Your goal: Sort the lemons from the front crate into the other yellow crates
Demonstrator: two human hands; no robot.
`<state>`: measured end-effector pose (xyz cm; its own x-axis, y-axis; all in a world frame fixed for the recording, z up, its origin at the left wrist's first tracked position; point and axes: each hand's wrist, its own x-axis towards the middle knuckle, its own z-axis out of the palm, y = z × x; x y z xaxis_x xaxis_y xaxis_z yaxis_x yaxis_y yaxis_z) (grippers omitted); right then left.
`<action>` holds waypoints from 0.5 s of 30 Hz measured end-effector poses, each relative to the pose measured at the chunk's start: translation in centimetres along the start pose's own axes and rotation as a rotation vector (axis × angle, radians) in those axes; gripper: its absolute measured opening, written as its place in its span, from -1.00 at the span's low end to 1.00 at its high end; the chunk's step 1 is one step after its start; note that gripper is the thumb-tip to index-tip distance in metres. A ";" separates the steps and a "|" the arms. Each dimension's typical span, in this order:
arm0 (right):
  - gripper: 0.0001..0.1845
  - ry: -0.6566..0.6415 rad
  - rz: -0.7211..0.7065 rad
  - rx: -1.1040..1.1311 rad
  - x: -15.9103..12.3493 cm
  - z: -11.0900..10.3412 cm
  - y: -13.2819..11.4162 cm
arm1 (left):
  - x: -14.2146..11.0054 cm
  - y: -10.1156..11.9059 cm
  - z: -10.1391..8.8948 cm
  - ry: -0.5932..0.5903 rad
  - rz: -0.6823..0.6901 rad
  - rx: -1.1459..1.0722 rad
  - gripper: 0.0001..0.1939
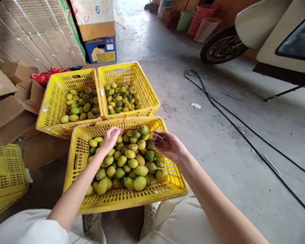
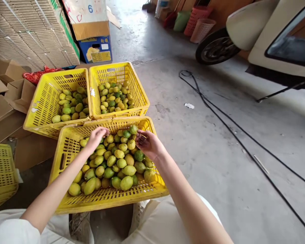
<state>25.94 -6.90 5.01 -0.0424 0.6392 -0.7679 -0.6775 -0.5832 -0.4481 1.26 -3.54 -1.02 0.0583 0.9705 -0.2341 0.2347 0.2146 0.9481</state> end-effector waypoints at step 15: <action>-0.88 0.113 -0.528 -1.040 6.9 -1.4 0.2 | -5.5 -7.0 8.9 -0.094 -0.216 0.275 -0.57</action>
<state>26.52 -3.36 -1.01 0.1653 0.9069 -0.3875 0.3376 -0.4212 -0.8418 7.96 -11.40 -8.31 0.0653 0.8887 -0.4538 0.5027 0.3636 0.7843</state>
